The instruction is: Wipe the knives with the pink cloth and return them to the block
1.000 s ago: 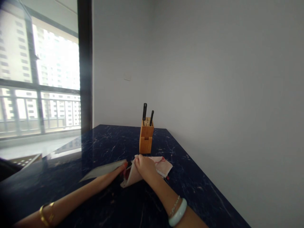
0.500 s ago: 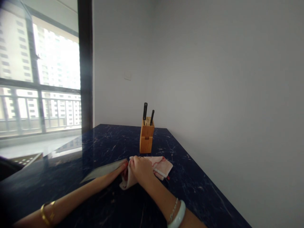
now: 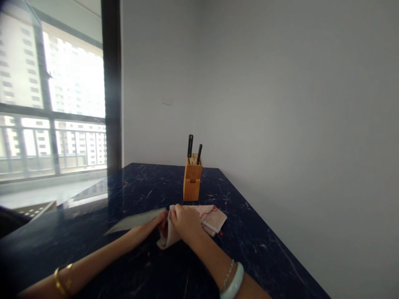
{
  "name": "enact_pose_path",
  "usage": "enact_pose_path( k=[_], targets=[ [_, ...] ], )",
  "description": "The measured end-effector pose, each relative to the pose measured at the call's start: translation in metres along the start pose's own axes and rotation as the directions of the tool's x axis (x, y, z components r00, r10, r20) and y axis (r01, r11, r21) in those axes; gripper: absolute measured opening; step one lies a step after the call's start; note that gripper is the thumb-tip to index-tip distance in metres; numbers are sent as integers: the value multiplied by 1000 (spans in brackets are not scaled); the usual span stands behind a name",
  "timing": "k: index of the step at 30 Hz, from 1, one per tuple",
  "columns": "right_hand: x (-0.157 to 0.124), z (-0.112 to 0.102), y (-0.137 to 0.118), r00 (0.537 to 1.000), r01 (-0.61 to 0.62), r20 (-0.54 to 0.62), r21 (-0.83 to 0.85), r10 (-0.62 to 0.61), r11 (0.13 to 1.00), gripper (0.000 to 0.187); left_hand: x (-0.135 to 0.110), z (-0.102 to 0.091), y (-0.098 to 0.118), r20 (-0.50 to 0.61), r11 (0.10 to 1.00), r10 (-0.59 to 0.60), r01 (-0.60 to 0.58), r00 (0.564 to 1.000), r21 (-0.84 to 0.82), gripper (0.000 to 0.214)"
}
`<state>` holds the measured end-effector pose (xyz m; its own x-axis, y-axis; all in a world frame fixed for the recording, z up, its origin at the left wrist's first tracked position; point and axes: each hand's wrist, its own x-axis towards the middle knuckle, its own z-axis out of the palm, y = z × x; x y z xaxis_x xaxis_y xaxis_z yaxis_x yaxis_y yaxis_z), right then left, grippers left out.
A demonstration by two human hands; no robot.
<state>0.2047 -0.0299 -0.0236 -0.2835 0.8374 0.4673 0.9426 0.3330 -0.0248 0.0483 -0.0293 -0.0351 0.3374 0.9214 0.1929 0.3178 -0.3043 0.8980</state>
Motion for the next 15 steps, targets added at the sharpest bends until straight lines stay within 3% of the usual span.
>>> enact_pose_path(
  k=[4, 10, 15],
  targets=[
    [2, 2, 4, 999, -46, -16, 2, 46, 999, 34, 3, 1, -7, -25, 996, -20, 18, 999, -85, 41],
    [5, 4, 19, 989, -146, -11, 32, 147, 989, 39, 6, 3, -12, -88, 996, -65, 60, 994, -67, 45],
    [3, 6, 13, 999, -45, 19, 91, 43, 995, 37, 5, 3, -11, -51, 998, -9, 7, 999, -55, 44]
  ],
)
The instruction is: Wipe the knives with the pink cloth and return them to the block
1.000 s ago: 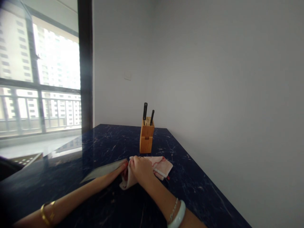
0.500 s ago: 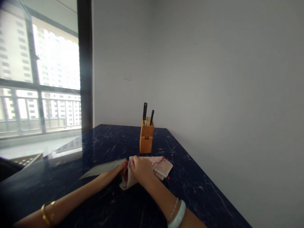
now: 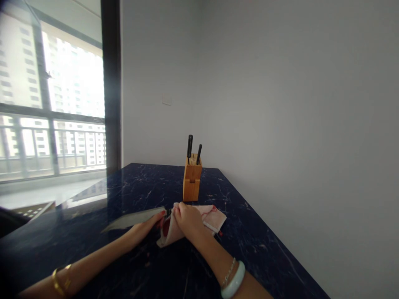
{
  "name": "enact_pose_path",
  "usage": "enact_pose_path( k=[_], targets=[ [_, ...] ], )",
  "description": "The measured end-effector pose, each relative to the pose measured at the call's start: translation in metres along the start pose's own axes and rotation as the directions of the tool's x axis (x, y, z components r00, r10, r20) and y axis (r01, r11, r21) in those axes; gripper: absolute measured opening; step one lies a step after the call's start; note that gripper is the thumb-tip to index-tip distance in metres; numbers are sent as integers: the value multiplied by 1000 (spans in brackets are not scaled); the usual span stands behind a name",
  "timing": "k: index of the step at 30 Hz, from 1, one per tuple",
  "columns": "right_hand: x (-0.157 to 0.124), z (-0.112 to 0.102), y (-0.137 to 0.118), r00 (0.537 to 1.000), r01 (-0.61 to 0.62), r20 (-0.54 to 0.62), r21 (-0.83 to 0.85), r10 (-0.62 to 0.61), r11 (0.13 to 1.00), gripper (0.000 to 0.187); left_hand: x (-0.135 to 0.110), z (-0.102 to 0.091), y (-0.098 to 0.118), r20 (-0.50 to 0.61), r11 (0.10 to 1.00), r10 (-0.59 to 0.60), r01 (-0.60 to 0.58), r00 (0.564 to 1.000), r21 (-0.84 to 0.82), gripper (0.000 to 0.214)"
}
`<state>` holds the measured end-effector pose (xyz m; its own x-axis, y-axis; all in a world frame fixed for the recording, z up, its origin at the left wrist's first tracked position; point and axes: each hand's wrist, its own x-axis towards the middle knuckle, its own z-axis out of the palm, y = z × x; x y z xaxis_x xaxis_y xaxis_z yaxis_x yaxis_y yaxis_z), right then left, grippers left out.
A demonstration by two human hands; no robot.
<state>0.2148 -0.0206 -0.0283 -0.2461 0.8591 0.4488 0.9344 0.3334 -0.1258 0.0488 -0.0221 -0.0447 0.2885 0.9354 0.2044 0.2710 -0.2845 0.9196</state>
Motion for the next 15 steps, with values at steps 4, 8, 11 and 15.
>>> enact_pose_path(
  k=[4, 8, 11, 15],
  targets=[
    [-4, -1, -12, 997, 79, 10, -15, -78, 997, 35, 0, 0, -1, -8, 998, -10, 9, 1000, -56, 41],
    [-3, -3, -11, 1000, 8, -16, -54, -9, 998, 37, 0, 0, -3, -4, 997, -38, 38, 999, -65, 42],
    [1, -3, -1, 998, -44, -44, -50, 42, 998, 40, 2, -1, -4, -19, 998, -25, 24, 1000, -53, 43],
    [6, -2, 17, 991, -127, -59, -43, 124, 991, 43, 7, -3, -3, -101, 997, 48, -54, 994, -54, 45]
  ],
)
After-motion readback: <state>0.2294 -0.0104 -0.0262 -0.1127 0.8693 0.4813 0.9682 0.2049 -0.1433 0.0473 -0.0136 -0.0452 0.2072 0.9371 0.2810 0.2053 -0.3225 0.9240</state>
